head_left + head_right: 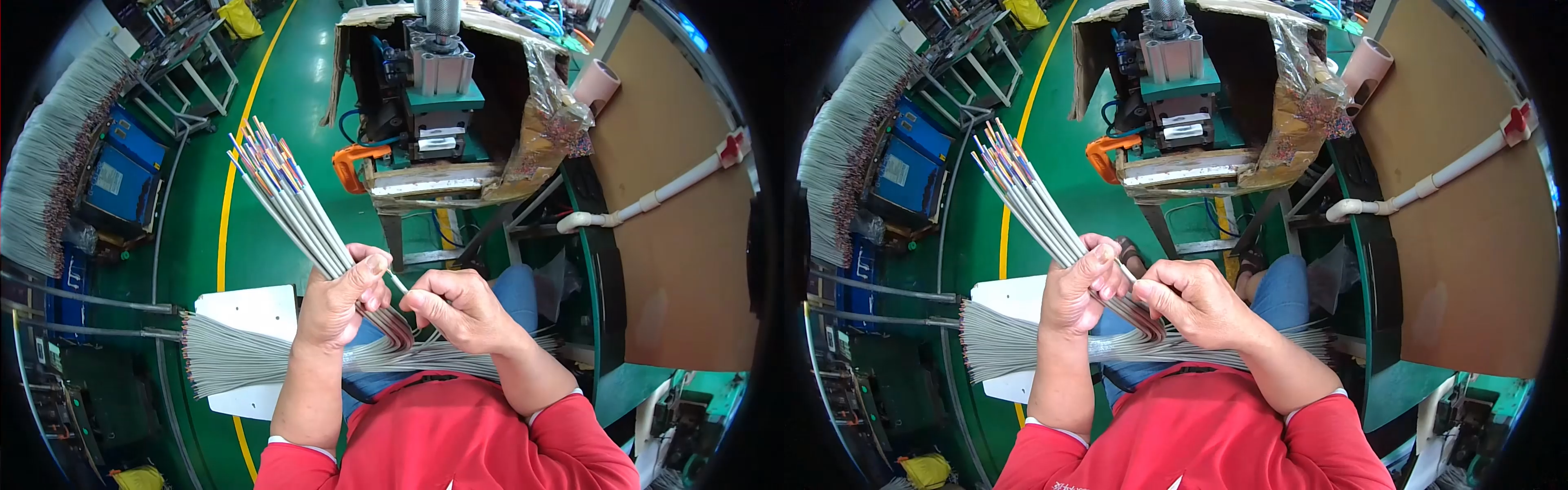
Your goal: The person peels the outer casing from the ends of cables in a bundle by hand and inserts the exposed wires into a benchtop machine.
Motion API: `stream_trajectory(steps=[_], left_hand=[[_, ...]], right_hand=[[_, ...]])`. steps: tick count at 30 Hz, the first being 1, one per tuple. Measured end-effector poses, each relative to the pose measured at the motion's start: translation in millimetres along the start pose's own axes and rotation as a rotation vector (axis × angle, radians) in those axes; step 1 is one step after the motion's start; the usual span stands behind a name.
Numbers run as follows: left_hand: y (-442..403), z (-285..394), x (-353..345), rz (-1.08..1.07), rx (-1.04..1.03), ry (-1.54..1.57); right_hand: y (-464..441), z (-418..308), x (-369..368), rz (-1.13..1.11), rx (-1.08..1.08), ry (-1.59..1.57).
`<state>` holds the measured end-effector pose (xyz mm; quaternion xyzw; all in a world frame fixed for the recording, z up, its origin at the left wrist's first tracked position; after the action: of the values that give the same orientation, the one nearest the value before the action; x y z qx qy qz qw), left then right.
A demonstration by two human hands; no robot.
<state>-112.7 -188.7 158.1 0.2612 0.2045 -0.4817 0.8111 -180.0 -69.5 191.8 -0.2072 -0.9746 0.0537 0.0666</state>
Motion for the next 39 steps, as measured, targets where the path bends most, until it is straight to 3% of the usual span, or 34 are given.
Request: stream_trajectory(steps=[9,15,20,25,29,32,39], left_hand=[[5,4,-7,-0.026,-0.002,-0.192],[5,4,-15,-0.088,-0.035,-0.233],[4,-3,-14,-0.073,-0.018,-0.235],[5,-12,-11,0.000,-0.067,-0.045],[10,-3,-12,-0.017,-0.075,-0.042],[10,-1,-16,-0.048,-0.086,-0.113],[4,-9,-8,-0.022,-0.074,-0.020]], right_hand=[[1,-3,-3,-0.006,0.047,0.036],[5,0,3,0.027,-0.036,-0.029],[7,0,3,0.053,0.084,-0.001],[8,1,1,0.177,0.076,-0.049],[7,-16,2,0.111,0.163,0.232],[8,-30,1,0.189,0.273,0.383],[6,-27,1,0.240,0.317,0.356]])
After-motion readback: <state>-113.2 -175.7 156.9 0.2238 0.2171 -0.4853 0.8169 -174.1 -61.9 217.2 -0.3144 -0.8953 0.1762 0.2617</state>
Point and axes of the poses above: each hand's wrist, its own y-axis away from the middle knuckle, its own x-axis out of the back of the hand, z = x × y, the point moved 9 cm from there along -y, towards the middle knuckle, and after that the axes turned 3 degrees about x, right-handed, at the moved point
